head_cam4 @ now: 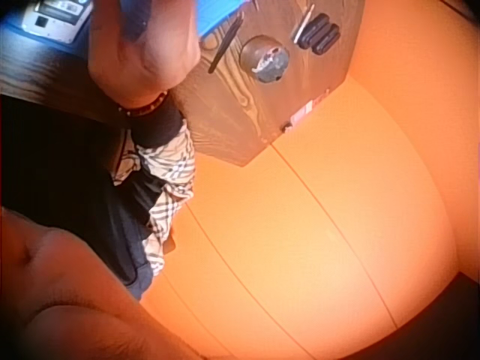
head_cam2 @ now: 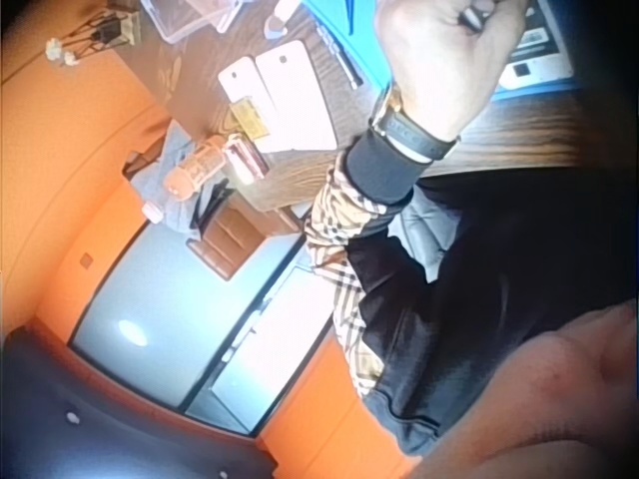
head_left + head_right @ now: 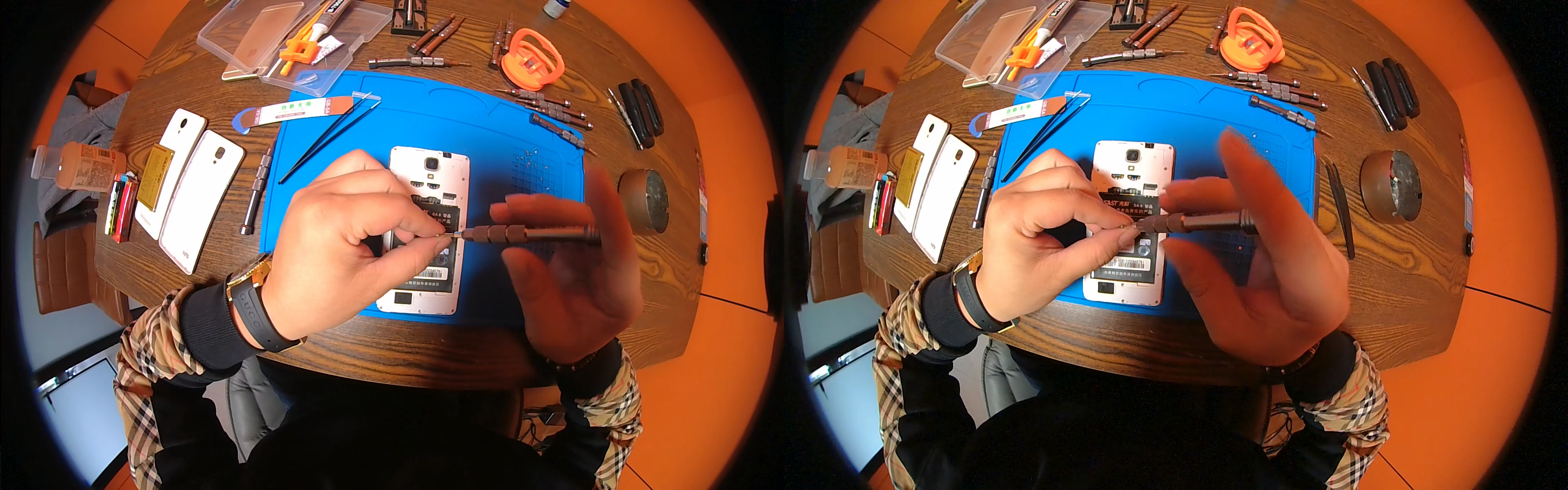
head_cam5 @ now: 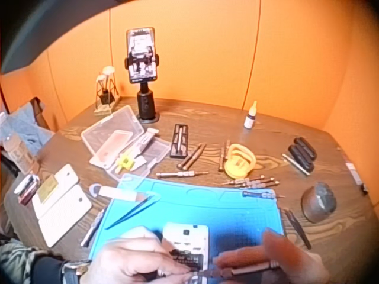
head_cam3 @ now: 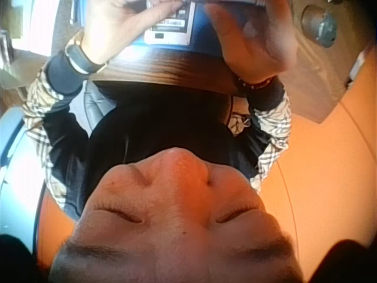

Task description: The person uses a screwdriver to remove and reinsert screws from the back of a white smartphone placed on a blue mat. The person repeatedly handles the phone and screws, occasionally adjusting the phone's position.

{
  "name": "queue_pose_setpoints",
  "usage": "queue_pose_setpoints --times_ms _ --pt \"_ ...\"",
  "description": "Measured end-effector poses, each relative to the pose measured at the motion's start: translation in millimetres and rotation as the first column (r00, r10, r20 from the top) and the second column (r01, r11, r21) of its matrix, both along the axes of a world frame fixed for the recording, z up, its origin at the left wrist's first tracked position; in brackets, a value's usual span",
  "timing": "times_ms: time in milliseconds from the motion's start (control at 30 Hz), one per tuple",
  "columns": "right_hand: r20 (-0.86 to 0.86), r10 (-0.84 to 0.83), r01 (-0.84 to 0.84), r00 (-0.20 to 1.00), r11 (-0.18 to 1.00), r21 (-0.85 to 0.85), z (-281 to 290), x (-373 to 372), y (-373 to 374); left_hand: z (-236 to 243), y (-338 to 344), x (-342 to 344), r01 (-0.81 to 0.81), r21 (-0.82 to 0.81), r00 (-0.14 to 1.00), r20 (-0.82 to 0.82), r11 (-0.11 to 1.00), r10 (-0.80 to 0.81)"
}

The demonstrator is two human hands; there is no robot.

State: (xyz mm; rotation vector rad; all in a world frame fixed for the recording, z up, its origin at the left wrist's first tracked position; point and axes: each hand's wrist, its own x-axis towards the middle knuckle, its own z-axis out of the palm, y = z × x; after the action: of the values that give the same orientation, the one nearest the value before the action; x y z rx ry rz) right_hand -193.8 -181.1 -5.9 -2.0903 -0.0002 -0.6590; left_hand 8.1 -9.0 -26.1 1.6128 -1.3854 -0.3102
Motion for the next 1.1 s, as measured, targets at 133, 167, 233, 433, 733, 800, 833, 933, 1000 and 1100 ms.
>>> queue_pose_setpoints --times_ms 133,167,233,433,733,800,833,933,1000,1100 --pt "0.023 -0.023 0.022 0.999 0.997 0.073 -2 3 6 1 1 0 -0.002 0.026 1.000 0.011 1.000 0.002" --pt "0.025 -0.021 0.019 0.999 0.996 0.084 -2 4 6 1 1 0 -0.003 0.020 1.000 0.008 1.000 0.003" --pt "0.032 -0.028 0.024 0.999 0.994 0.104 -3 4 7 0 1 0 -0.003 0.007 1.000 0.004 1.000 0.003" --pt "-0.018 -0.186 0.179 0.982 0.908 0.378 -9 8 13 -2 0 0 0.000 -0.027 1.000 0.003 1.000 0.000" --pt "-0.051 -0.258 0.242 0.965 0.795 0.556 -10 12 13 3 0 -1 -0.025 0.020 1.000 -0.006 0.999 0.025" --pt "-0.045 -0.276 0.256 0.960 0.802 0.540 -12 15 10 3 0 -1 -0.020 0.024 1.000 -0.016 1.000 0.020" --pt "-0.045 -0.285 0.264 0.957 0.802 0.536 -12 15 9 4 0 -1 -0.027 0.033 0.999 -0.037 0.999 0.028" --pt "-0.025 -0.323 0.285 0.946 0.790 0.543 -13 17 6 6 2 -3 -0.053 0.082 0.993 -0.101 0.995 0.061" --pt "-0.027 -0.333 0.288 0.943 0.769 0.571 -12 18 3 6 2 -4 -0.072 0.098 0.981 -0.170 0.993 0.088" --pt "-0.011 -0.342 0.286 0.940 0.768 0.573 -11 18 -1 4 0 0 -0.047 0.010 0.999 0.000 0.999 0.047"
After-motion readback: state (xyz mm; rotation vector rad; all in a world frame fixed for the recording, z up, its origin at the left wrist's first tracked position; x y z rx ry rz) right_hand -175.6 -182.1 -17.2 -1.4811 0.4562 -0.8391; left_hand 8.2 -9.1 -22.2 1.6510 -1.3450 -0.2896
